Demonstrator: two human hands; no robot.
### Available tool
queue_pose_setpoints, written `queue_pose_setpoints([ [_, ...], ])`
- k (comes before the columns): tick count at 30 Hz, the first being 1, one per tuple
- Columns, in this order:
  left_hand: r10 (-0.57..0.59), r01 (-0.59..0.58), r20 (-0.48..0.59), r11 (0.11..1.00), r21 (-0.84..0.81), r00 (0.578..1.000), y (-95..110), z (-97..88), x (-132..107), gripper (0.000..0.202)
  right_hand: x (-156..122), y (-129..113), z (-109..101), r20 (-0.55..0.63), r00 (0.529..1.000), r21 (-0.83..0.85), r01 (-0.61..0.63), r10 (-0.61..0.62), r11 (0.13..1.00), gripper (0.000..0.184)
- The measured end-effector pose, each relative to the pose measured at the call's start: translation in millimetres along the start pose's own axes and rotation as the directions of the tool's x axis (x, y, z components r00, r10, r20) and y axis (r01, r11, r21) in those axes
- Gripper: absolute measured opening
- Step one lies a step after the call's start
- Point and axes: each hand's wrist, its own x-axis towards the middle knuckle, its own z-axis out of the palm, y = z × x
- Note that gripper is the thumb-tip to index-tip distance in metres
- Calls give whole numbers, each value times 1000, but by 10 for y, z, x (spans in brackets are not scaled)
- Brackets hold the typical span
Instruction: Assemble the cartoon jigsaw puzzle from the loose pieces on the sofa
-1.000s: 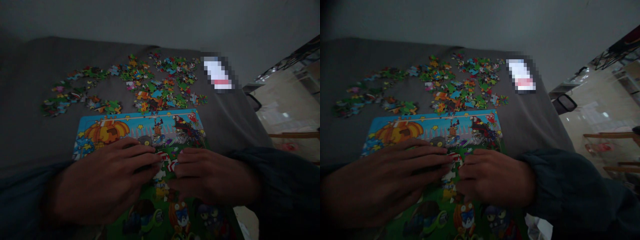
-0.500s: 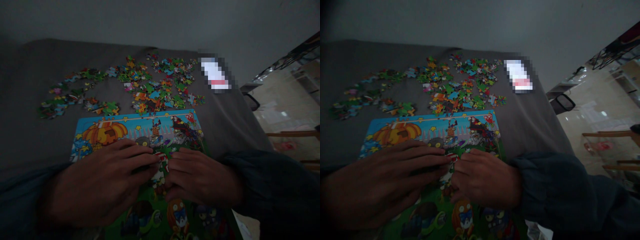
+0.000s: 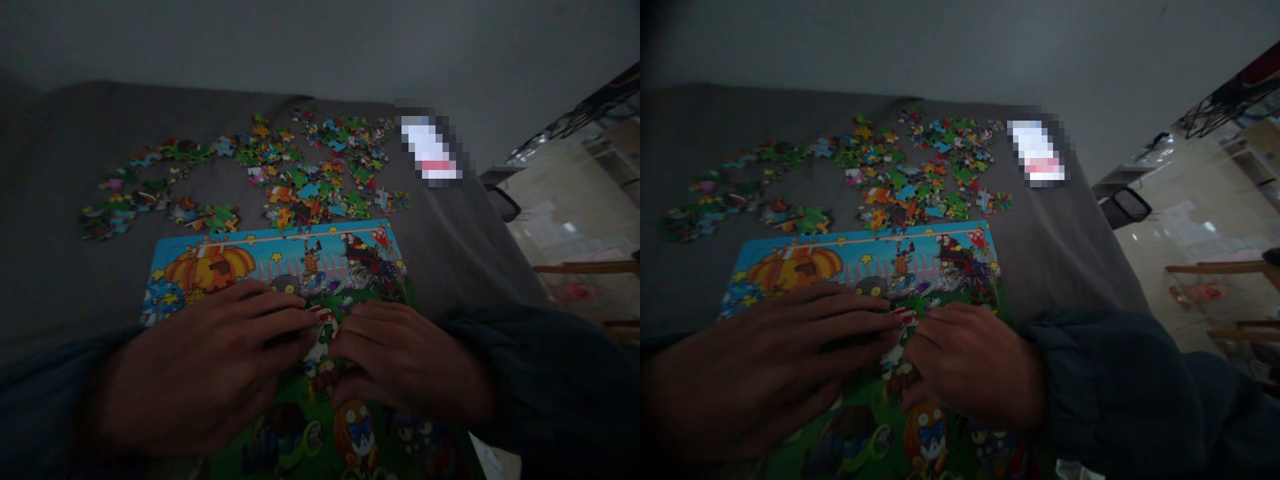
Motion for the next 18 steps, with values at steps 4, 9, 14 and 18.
queue_pose_setpoints([
  [4, 30, -30, 16, 999, 16, 999, -14, -3, -8, 34, 6, 8, -11, 23, 1000, 31, -8, 8, 999, 36],
  [9, 30, -31, 31, 999, 30, 999, -6, -18, -15, 35, 3, 12, -2, 2, 999, 48, -41, 41, 998, 38],
  [14, 38, -38, 10, 998, 46, 999, 8, -28, 0, 30, 11, 18, -21, 21, 998, -6, 63, -63, 998, 39],
  [18, 62, -63, 12, 997, 53, 998, 14, -41, 21, 31, 9, 26, -48, 77, 987, -55, 149, -144, 987, 20],
])
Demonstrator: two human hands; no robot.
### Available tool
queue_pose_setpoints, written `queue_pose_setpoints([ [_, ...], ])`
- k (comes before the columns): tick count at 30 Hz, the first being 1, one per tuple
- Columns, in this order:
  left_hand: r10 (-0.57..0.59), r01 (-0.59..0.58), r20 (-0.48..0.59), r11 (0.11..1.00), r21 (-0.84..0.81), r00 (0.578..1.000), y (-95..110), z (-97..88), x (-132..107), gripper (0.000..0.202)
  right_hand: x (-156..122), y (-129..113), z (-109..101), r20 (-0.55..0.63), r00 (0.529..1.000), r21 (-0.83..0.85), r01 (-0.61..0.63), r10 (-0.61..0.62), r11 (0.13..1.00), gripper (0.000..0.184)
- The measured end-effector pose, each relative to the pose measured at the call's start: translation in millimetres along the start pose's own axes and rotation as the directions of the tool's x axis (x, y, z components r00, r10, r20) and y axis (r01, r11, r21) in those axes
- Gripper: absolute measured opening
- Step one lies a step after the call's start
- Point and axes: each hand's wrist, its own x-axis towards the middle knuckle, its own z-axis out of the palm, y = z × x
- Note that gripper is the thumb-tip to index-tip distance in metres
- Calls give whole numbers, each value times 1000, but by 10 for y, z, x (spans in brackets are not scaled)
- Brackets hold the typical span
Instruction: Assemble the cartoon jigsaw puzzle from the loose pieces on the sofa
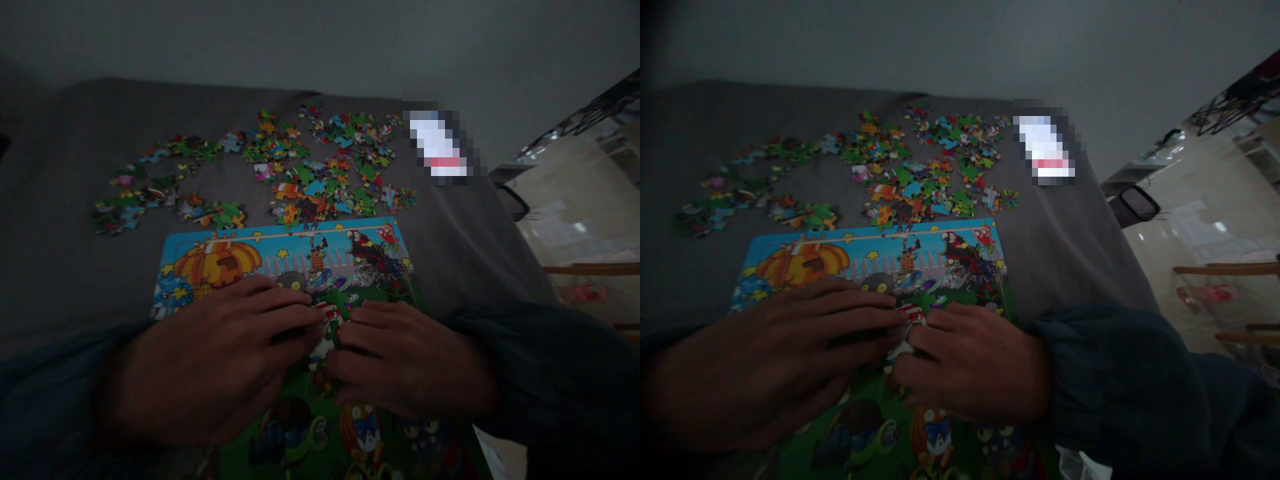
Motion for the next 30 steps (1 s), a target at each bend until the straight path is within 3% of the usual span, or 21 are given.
queue_pose_setpoints([
  [3, -6, 6, 9, 1000, -8, 1000, 1, -9, 10, 31, -4, 0, 4, 6, 1000, 3, -5, 5, 1000, 13],
  [9, -11, 11, 13, 1000, -19, 1000, -5, -27, 34, 32, -7, -15, 17, 0, 999, 9, -36, 36, 999, 24],
  [15, 13, -13, 2, 1000, -9, 1000, -3, -37, 35, 31, -7, -22, -23, 16, 1000, 11, -7, 7, 1000, 18],
  [30, 30, -25, 134, 999, -42, 991, -48, -76, 24, 35, -28, -7, -43, -54, 998, 7, -11, 12, 1000, 26],
])
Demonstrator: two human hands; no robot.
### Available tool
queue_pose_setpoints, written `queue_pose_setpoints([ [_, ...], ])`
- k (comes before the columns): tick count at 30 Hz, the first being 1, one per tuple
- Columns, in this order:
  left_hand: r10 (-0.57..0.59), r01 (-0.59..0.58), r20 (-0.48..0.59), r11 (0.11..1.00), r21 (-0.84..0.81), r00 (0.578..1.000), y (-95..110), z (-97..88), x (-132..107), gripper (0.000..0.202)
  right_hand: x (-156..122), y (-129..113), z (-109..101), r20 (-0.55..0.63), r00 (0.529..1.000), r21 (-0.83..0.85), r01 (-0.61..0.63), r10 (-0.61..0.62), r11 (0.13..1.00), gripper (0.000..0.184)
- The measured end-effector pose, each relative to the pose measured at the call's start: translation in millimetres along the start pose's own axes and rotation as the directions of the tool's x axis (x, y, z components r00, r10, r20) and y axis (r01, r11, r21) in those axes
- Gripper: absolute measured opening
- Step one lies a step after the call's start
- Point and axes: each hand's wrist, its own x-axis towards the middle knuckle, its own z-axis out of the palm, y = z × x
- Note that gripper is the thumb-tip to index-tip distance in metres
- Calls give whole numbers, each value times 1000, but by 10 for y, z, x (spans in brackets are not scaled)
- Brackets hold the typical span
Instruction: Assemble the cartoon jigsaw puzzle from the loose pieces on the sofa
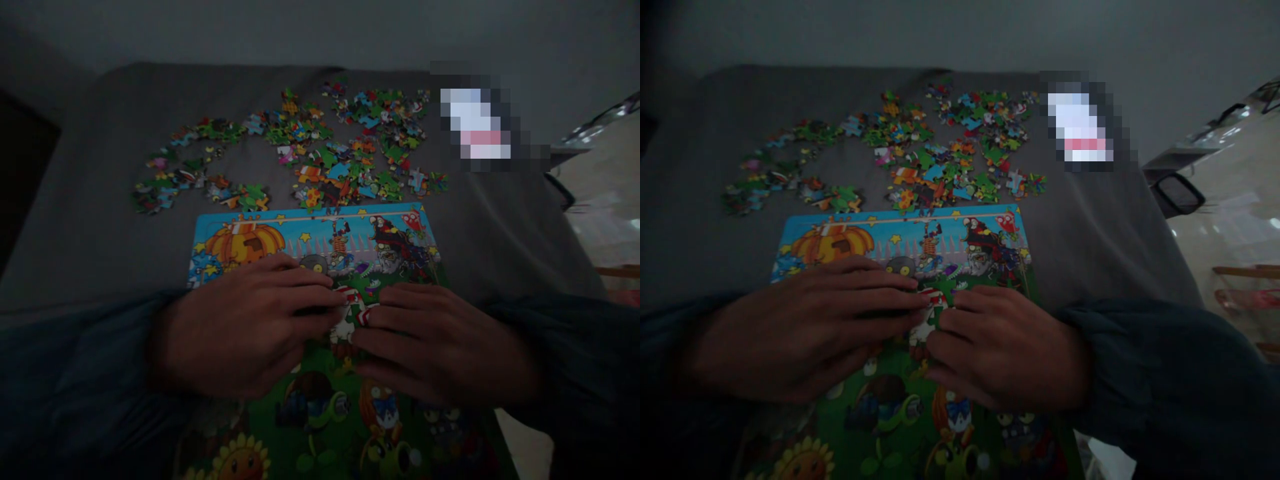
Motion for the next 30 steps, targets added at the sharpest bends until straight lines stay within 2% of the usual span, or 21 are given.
queue_pose_setpoints([
  [9, -21, 20, 24, 1000, 19, 999, 29, -13, 9, 36, 17, 14, 18, 27, 1000, -83, 10, -8, 996, 26],
  [14, -64, 53, 64, 985, 165, 996, 184, -55, 66, 30, 14, 13, 28, 83, 996, -99, -15, 23, 995, 25],
  [18, -145, 118, 64, 943, 310, 987, 424, -31, 69, 29, 3, 20, -46, 58, 997, -75, 49, -45, 996, 27],
  [20, -183, 157, 47, 929, 336, 982, 591, 18, 45, 27, 0, 64, -95, 1, 994, -35, 106, -106, 994, 32],
  [23, -235, 206, 36, 907, 369, 971, 869, 114, -27, 28, -3, 174, -116, -124, 986, -18, 111, -112, 994, 37],
  [27, -322, 271, 50, 862, 429, 945, 1163, 186, -212, 36, -7, 283, -52, -190, 976, 15, 114, -109, 993, 37],
  [30, -340, 286, 43, 846, 450, 939, 1269, 182, -427, 37, -18, 283, -24, -189, 976, 29, 114, -107, 993, 38],
])
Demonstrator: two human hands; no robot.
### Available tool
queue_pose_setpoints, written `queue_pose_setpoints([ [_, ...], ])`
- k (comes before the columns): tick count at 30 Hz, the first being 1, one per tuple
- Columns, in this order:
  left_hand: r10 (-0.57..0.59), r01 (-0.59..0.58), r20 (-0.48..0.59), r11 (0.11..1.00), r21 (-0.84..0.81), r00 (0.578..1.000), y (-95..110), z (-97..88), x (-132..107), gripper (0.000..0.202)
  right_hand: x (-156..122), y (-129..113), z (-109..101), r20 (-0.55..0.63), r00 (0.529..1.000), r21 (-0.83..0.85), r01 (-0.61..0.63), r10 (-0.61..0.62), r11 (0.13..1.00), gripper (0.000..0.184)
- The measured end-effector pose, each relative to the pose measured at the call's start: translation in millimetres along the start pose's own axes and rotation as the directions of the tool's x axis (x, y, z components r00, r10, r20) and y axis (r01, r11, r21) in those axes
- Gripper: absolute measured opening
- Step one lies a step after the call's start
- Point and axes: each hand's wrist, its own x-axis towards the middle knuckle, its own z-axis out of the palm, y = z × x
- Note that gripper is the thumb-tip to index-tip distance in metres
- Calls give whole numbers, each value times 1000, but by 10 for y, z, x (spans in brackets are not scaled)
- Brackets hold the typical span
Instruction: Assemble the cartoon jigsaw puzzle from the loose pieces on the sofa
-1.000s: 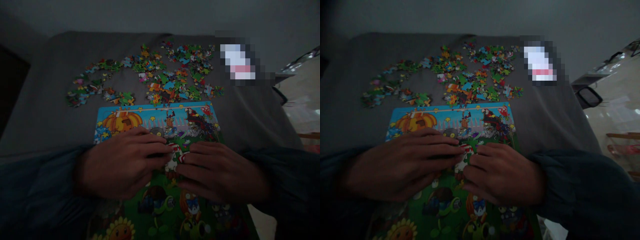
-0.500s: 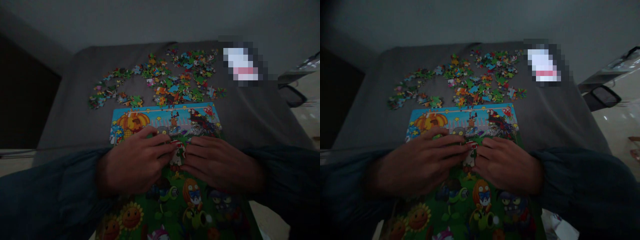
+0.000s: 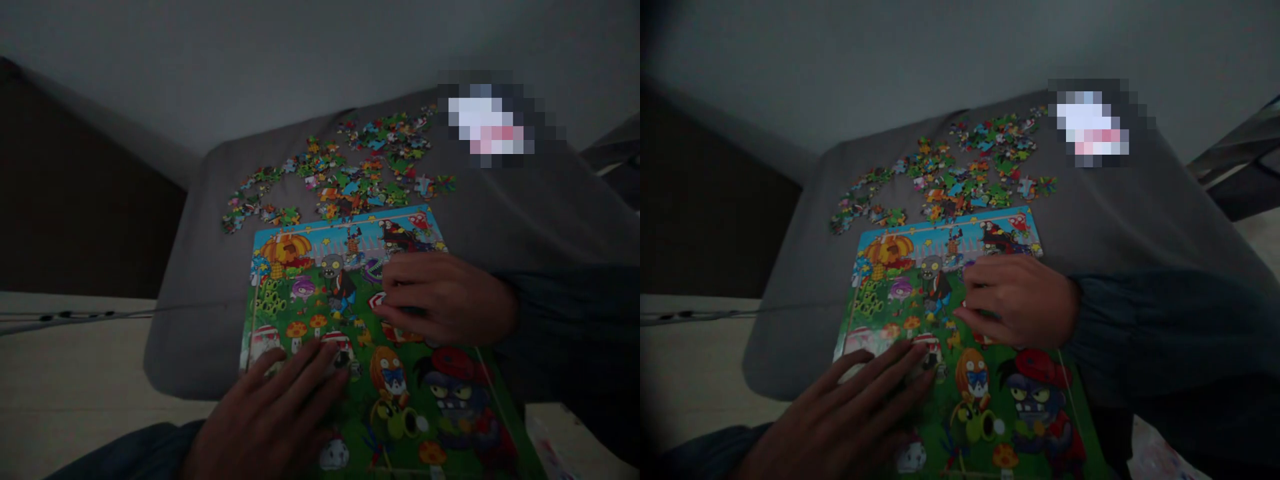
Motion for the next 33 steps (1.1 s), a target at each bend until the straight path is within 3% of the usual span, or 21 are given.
queue_pose_setpoints([
  [5, -92, 91, -26, 995, -40, 995, -137, 56, -464, 33, -19, -26, 6, 21, 1000, 2, -13, 13, 1000, 38],
  [10, -67, 61, 111, 996, 58, 992, -370, 81, -800, 49, -34, -2, 45, 46, 999, 6, 24, -24, 1000, 39],
  [20, -78, 79, 140, 997, -3, 987, -625, 180, -819, 57, -16, 1, 63, 82, 996, 0, 28, -28, 1000, 41],
  [29, -156, 163, 113, 985, -55, 981, -549, 230, -874, 54, -23, 8, 59, 77, 996, 13, 42, -43, 999, 42],
  [33, -120, 123, 60, 991, -54, 991, -536, 294, -920, 48, -20, 19, 62, 85, 995, 30, 43, -45, 999, 41],
])
